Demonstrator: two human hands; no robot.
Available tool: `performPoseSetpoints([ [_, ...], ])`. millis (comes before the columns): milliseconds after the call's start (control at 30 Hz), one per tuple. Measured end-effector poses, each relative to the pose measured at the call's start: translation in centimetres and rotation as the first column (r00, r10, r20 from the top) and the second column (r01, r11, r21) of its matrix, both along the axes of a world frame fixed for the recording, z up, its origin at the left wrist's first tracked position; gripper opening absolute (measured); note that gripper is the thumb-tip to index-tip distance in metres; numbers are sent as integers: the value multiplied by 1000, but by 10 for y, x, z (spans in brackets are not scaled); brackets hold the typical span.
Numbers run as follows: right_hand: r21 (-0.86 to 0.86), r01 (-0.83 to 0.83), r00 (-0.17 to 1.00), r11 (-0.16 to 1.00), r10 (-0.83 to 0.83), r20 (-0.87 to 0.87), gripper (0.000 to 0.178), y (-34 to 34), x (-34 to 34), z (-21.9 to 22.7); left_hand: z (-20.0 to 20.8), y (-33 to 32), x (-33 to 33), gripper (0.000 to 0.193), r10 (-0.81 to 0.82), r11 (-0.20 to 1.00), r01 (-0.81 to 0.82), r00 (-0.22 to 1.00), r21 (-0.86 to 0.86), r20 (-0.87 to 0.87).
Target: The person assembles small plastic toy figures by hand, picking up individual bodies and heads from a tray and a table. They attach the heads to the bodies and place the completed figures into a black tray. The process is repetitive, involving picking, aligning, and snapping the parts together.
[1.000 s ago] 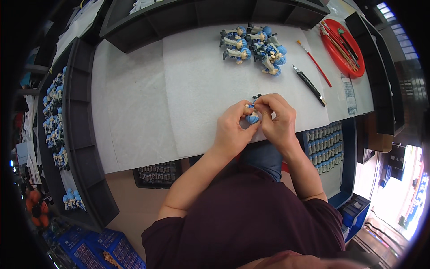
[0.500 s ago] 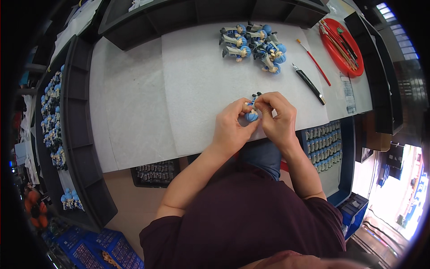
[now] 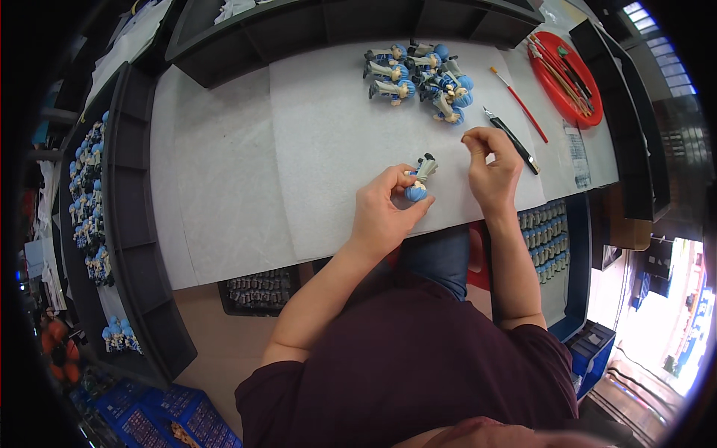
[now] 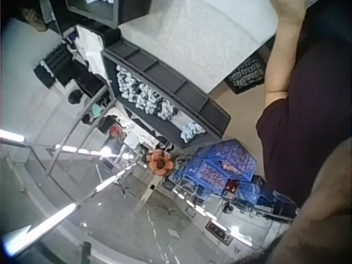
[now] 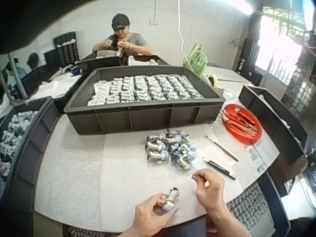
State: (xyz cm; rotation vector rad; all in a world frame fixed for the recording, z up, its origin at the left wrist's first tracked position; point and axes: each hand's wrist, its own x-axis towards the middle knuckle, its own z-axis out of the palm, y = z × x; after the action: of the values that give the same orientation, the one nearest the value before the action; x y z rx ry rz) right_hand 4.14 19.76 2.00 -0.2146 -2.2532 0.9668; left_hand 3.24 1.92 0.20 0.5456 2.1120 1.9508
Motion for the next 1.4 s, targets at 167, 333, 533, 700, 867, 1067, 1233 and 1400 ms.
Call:
performPoseSetpoints([
  [167, 116, 134, 990, 984, -127, -63, 11, 38, -25, 14, -1, 3, -1, 28, -8, 1000, 8, 1000, 2, 26],
  [333, 294, 156, 987, 943, -164, 1, 14, 90, -67, 3, -4, 4, -1, 26, -11, 1000, 11, 1000, 27, -8],
  [533, 519, 167, 985, 838, -161, -56, 22, 98, -66, -5, -8, 0, -1, 25, -6, 996, 10, 999, 90, -49],
  [700, 66, -380, 924, 923, 377, 58, 30, 29, -1, 36, -13, -2, -3, 31, -63, 993, 79, 983, 88, -170],
  [867, 140, -538, 840, 831, 514, 173, 32, 8, 47, 13, -11, 4, 2, 38, -170, 978, 189, 969, 90, -179],
  [1067, -36, -108, 989, 993, 104, -109, 29, 70, 123, 4, -6, 8, 9, 39, -164, 985, 154, 975, -76, -148],
  [1233, -185, 738, 674, 649, -717, 178, 26, 182, 278, -68, -1, 12, 14, 34, -191, 964, 139, 955, -227, -226],
  [1400, 190, 943, 129, 272, -829, 545, 27, 229, 445, -184, -2, 14, 14, 29, -188, 956, 115, 947, -269, -262],
])
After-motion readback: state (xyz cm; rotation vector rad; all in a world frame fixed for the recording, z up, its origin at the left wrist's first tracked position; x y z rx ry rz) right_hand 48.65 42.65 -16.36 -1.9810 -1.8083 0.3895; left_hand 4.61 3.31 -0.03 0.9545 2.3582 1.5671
